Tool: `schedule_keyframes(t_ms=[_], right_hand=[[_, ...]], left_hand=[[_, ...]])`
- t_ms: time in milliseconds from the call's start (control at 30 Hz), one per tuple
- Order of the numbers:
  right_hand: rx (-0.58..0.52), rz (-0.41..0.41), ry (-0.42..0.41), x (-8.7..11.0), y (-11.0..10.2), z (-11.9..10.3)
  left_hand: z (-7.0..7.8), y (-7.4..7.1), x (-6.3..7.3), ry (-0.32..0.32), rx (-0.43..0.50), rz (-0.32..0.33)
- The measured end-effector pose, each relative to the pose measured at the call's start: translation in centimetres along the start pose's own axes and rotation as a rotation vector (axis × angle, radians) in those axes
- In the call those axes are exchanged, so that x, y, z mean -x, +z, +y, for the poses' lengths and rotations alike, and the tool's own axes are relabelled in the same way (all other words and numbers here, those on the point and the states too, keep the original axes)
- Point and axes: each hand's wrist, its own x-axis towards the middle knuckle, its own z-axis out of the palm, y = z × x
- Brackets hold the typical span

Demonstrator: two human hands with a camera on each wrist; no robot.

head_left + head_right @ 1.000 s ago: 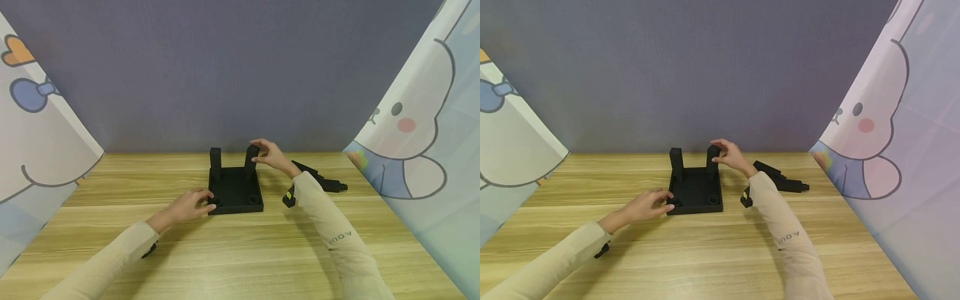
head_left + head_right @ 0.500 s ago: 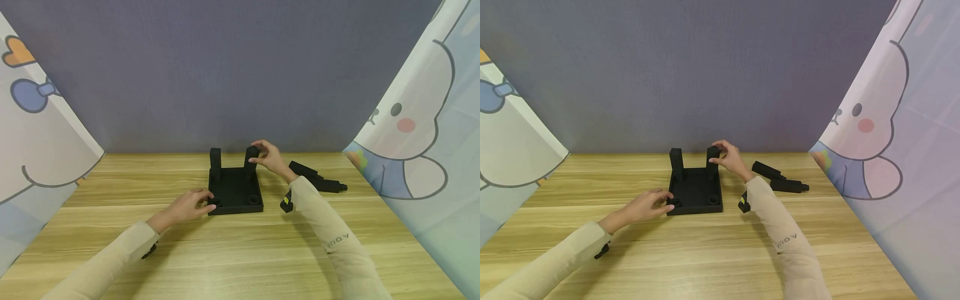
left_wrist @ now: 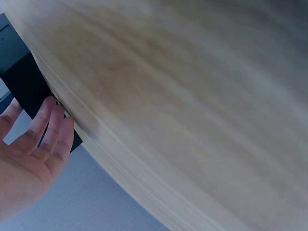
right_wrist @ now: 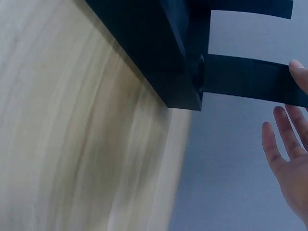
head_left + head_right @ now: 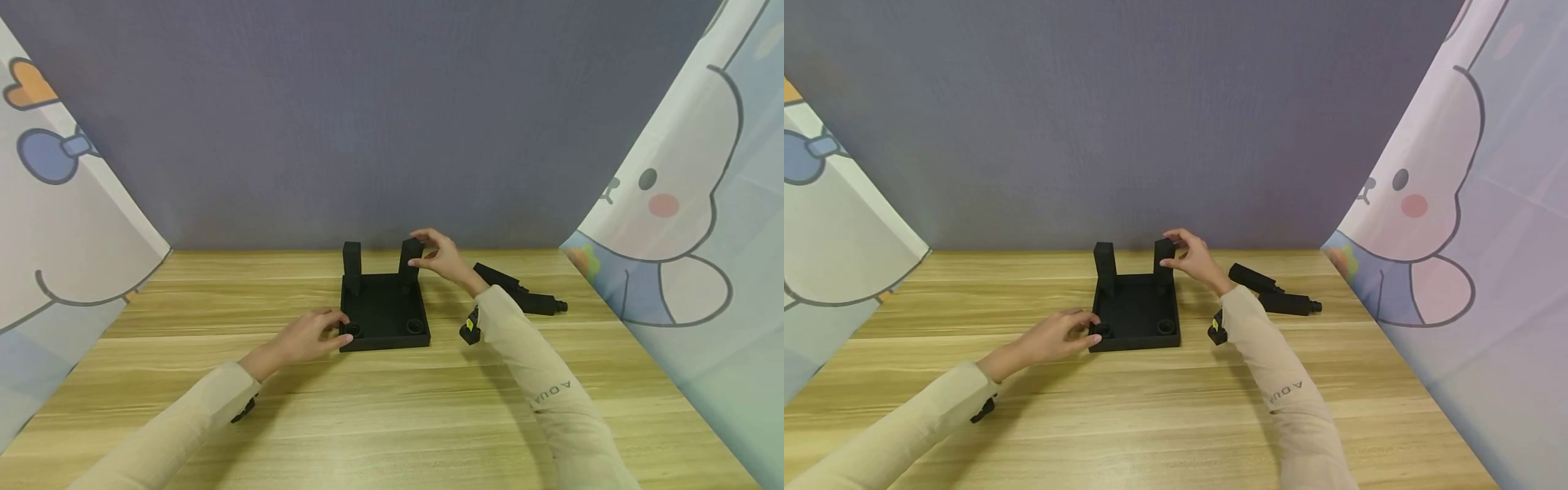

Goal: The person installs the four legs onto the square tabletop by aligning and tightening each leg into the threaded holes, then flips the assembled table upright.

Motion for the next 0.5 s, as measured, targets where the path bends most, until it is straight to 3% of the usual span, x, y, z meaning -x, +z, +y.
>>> schedule_keyframes(t_ms=[300,500], right_hand=[[0.002,-0.086,-0.025,-0.2,-0.8,-0.8],[-0.035,-0.052,-0.045,0.5,-0.7,-2.5]], left_hand=[[0.1,-0.1,0.1,0.001,0.01,0.0],[0.1,-0.1,0.1,-0.002,0.009,0.009]])
